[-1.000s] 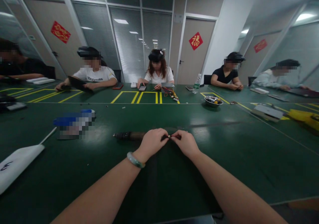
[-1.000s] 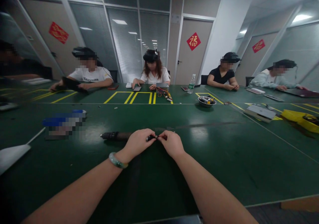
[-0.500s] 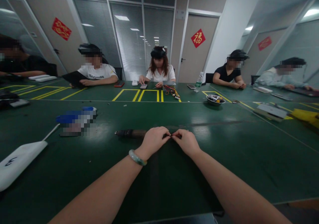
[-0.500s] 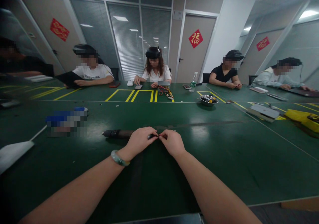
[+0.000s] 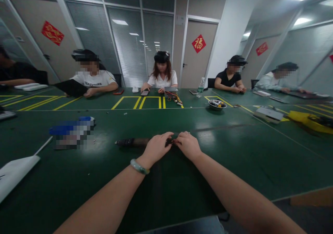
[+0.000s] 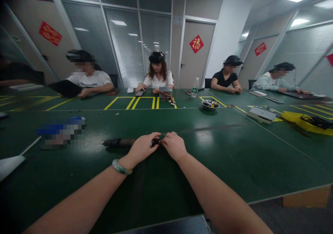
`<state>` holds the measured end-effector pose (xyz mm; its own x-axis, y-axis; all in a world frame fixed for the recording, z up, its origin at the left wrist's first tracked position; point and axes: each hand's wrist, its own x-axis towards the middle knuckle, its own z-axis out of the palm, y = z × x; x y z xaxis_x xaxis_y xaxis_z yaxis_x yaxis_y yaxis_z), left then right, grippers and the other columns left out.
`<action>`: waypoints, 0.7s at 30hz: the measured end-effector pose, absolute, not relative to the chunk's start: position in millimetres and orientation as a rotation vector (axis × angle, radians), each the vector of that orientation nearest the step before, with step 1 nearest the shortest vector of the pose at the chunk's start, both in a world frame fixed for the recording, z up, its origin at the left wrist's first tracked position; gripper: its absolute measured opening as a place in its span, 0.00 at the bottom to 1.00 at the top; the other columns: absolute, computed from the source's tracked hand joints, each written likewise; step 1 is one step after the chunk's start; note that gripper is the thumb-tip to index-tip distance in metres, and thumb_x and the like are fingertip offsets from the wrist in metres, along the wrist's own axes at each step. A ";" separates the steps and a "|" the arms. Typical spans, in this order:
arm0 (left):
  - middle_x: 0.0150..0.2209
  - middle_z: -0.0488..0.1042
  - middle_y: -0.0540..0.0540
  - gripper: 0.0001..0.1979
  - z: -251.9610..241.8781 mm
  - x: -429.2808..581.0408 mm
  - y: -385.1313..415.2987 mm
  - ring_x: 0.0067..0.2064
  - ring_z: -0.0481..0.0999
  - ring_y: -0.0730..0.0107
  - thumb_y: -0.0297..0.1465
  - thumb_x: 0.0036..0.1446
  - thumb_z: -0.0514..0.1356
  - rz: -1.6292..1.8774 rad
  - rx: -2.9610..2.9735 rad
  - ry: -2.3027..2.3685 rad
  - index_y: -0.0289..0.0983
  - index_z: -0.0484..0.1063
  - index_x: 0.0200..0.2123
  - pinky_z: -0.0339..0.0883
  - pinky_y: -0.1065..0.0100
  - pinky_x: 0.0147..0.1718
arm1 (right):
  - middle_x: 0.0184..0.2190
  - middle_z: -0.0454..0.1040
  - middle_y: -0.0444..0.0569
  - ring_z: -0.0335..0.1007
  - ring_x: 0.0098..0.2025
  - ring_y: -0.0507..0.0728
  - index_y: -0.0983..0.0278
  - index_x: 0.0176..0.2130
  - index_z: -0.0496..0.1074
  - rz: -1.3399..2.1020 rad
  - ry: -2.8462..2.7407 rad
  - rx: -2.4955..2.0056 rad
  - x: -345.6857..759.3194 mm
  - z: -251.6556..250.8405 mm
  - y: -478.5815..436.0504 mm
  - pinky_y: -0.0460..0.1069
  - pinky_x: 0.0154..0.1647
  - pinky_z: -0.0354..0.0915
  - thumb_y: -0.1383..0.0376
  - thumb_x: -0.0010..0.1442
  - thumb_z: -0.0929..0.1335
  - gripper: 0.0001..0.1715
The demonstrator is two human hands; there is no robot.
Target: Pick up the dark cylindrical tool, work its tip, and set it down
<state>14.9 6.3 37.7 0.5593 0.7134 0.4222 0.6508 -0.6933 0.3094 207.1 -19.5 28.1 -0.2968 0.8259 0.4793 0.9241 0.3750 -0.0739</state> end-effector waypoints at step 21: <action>0.63 0.61 0.46 0.26 55.9 -7.5 1.3 0.66 0.56 0.63 0.33 0.63 0.56 0.824 2.818 1.015 0.42 0.55 0.62 0.42 0.52 0.66 | 0.42 0.76 0.53 0.71 0.49 0.56 0.63 0.44 0.72 -0.065 -2.275 -1.822 248.9 48.3 -4.3 0.48 0.55 0.58 0.66 0.65 0.63 0.10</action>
<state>-7.5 1.3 55.9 0.6457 0.6021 0.4696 0.5835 -0.7857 0.2053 248.9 -4.3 48.3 -0.2031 0.9580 0.2025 0.9680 0.2276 -0.1058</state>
